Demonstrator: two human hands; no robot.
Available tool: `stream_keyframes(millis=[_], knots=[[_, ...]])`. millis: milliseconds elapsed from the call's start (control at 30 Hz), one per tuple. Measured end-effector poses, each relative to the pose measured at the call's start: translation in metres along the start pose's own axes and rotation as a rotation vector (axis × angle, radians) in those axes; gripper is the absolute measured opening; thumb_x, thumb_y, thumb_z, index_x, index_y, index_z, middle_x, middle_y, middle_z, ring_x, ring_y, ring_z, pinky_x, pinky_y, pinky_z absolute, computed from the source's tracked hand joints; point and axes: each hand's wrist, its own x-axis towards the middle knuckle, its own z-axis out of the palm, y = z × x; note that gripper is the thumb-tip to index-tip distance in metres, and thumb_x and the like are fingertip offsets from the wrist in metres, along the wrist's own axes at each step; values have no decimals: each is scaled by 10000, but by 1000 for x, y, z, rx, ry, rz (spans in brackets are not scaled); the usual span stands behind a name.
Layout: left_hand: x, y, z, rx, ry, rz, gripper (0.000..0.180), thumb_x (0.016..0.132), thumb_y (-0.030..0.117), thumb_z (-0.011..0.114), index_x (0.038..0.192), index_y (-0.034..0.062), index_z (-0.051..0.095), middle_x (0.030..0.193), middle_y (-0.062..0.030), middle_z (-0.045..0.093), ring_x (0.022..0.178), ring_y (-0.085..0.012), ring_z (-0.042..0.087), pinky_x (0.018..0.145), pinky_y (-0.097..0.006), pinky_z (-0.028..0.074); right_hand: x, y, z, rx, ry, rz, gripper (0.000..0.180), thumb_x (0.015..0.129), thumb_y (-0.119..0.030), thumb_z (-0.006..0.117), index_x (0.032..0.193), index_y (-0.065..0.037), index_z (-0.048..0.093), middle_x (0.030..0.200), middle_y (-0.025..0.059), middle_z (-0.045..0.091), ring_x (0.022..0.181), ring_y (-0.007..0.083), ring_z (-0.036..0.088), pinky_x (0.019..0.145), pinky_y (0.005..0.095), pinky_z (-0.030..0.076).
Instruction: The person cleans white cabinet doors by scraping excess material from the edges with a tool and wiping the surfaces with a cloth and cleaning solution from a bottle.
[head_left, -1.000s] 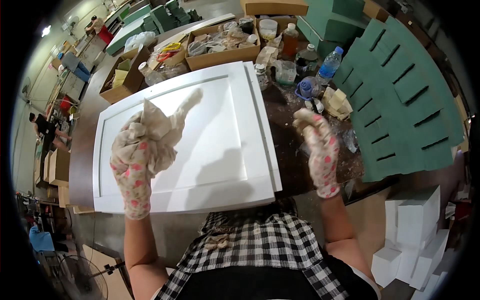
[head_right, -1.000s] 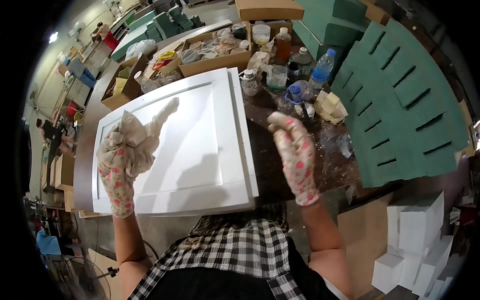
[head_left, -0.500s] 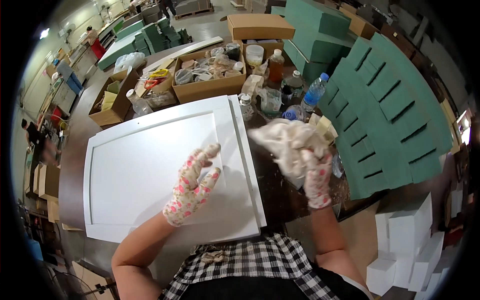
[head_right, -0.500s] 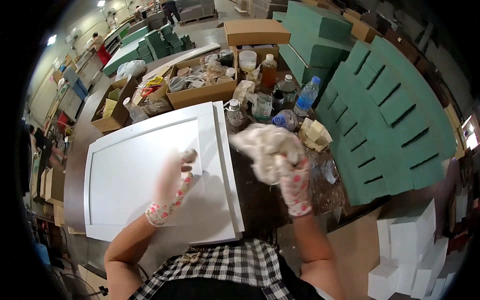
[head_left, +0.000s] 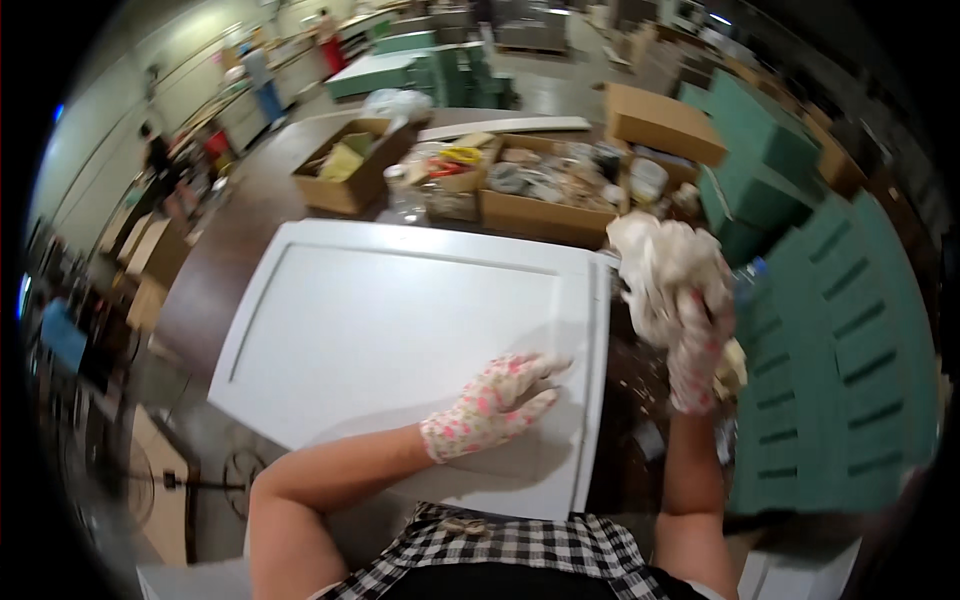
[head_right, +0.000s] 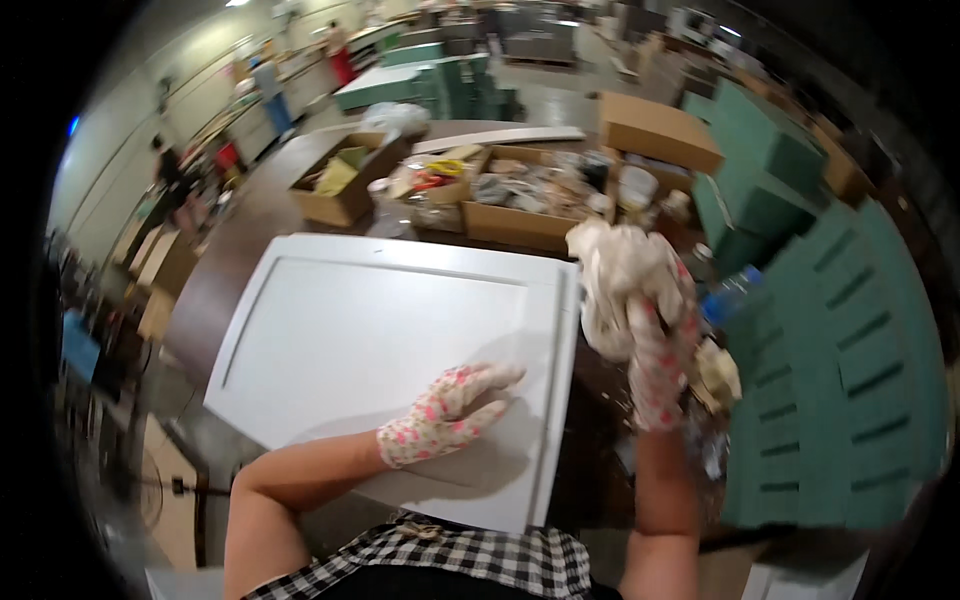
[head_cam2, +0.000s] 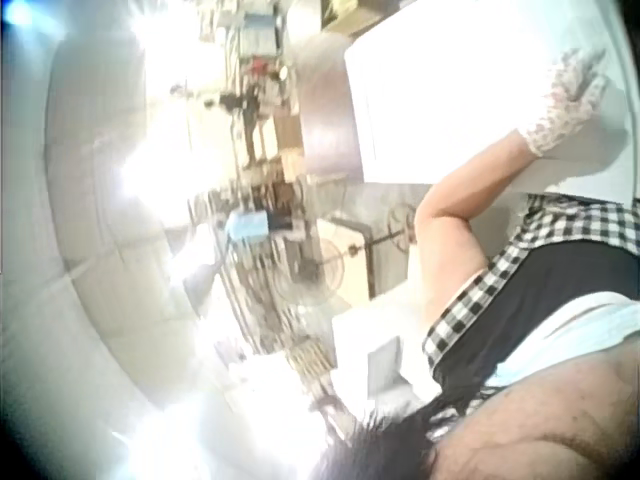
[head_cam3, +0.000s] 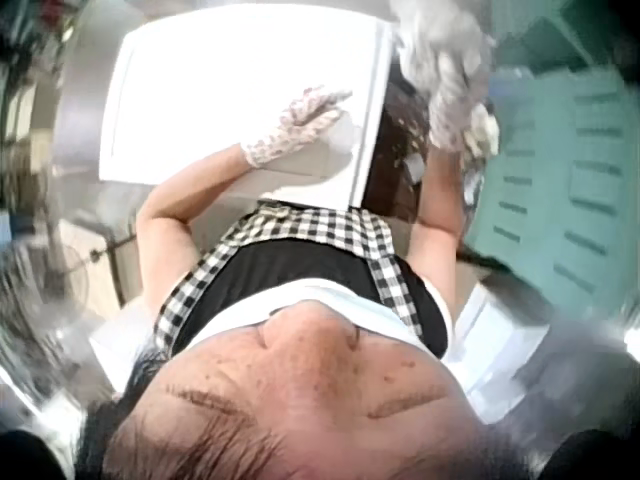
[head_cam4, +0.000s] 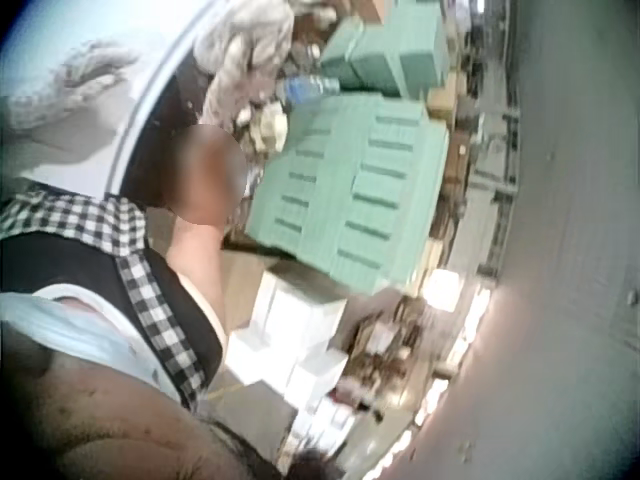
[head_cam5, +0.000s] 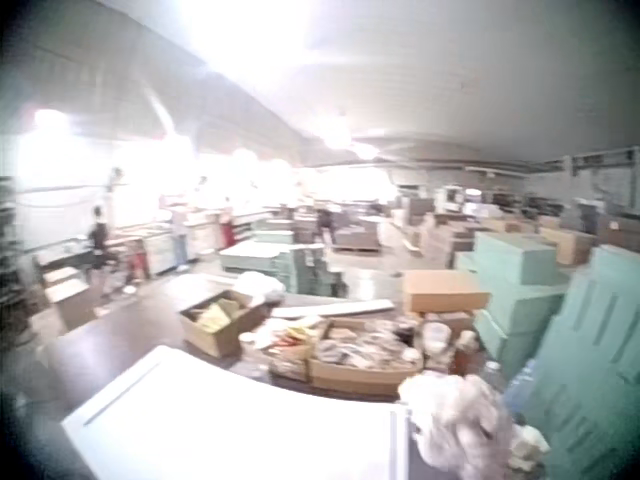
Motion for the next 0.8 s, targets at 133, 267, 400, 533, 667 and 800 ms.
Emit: stream_keyframes(millis=[133,267,400,533,667,800], knots=[[-6,-4,-15,-868,210,-242,921,914,264,646,1528,97,-19,1367,-238,445,1141,-258,532,975,-398,445,-15,2,17,-559,-426,-978,352,918,-145,589,1252,-48,540,1331,80,523,1217,225,504,1002,347,431],[9,-12,-17,-908,168,-224,514,916,231,642,1331,18,426,1031,-82,605,894,-133,579,821,-308,478,-13,111,-68,-846,-496,-638,354,962,-197,538,1292,-71,522,1373,122,490,1236,243,493,1011,368,426],[15,-37,-12,-993,350,-104,228,951,193,589,1089,14,554,801,-29,597,707,-102,560,661,-257,470,24,124,-64,-771,-466,-478,397,975,-188,511,1346,-49,483,1393,146,477,1229,274,499,1015,402,426],[1,-21,-69,-908,734,111,254,1000,278,507,1031,32,560,774,-37,613,686,-104,575,625,-245,477,35,95,-38,-808,-535,-521,422,970,-153,517,1376,-48,463,1401,147,473,1240,292,493,1040,423,415],[-33,-12,-134,-875,888,101,343,1003,341,488,1202,62,510,987,-62,653,813,-143,641,704,-292,543,30,58,-3,-891,-606,-649,453,965,-118,522,1405,-47,442,1409,148,470,1252,310,488,1065,444,403],[-49,3,-151,-948,597,177,786,952,448,555,1526,114,134,1361,-135,471,1154,-246,554,900,-363,514,14,11,49,-1114,-620,-777,491,942,-60,538,1423,-51,439,1415,103,482,1279,317,464,1097,421,375]])
